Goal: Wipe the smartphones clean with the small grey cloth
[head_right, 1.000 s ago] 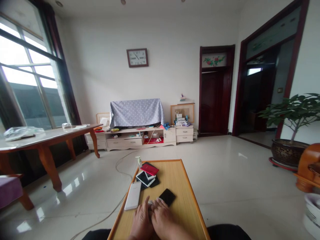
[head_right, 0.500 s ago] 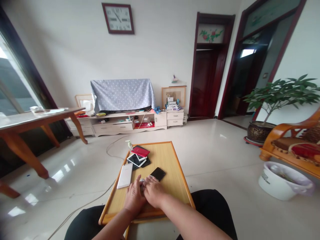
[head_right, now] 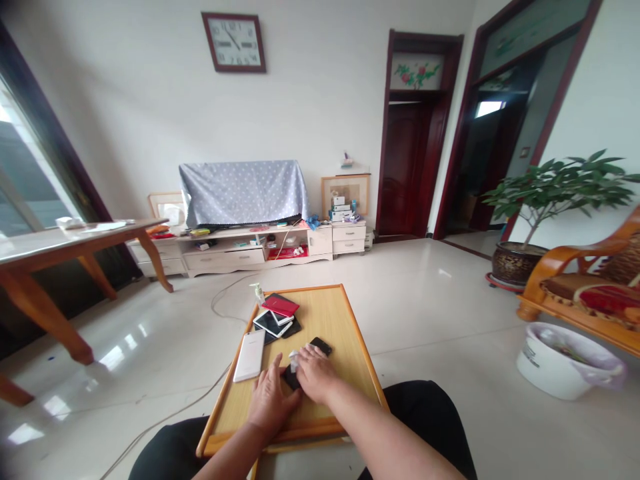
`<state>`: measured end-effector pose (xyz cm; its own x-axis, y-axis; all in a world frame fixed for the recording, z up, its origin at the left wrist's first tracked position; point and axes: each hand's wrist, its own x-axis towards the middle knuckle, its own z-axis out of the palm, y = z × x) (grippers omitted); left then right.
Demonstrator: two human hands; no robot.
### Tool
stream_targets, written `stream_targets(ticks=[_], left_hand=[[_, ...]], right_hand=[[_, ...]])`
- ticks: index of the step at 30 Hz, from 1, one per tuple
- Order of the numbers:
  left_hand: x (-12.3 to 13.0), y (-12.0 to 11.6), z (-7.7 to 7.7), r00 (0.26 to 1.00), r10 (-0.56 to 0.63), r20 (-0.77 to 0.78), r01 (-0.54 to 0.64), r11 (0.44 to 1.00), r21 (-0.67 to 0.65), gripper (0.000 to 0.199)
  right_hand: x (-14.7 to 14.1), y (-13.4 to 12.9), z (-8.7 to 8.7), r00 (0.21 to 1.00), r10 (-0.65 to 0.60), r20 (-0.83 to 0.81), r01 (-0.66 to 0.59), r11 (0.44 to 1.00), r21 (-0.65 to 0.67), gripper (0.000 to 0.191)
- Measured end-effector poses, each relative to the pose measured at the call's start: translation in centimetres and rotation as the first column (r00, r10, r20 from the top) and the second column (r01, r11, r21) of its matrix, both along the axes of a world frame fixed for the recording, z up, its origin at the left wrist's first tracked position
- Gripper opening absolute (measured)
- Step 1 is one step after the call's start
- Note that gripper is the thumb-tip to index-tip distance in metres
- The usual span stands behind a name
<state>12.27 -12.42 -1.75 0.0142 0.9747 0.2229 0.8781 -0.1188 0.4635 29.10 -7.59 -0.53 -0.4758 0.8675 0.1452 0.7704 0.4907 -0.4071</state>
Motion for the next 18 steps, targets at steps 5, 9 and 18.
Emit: stream_targets(ticks=[5, 9, 18], left_hand=[[0.1, 0.0, 0.1, 1.0, 0.016, -0.009, -0.016, 1.0, -0.004, 0.092], [-0.1, 0.0, 0.3, 1.0, -0.008, -0.017, 0.008, 1.0, -0.018, 0.091], [-0.1, -0.2, 0.3, 0.999, 0.011, -0.033, -0.013, 0.999, -0.041, 0.091]], right_hand=[[0.2, 0.9, 0.5, 0.989, -0.145, 0.0, 0.145, 0.989, -0.008, 0.057], [-1.2, -0.7, 0.0, 0.999, 0.037, -0.012, -0.037, 0.999, 0.02, 0.055], [-0.6, 0.3, 0.6, 0.989, -0.149, 0.001, 0.149, 0.989, -0.02, 0.061]])
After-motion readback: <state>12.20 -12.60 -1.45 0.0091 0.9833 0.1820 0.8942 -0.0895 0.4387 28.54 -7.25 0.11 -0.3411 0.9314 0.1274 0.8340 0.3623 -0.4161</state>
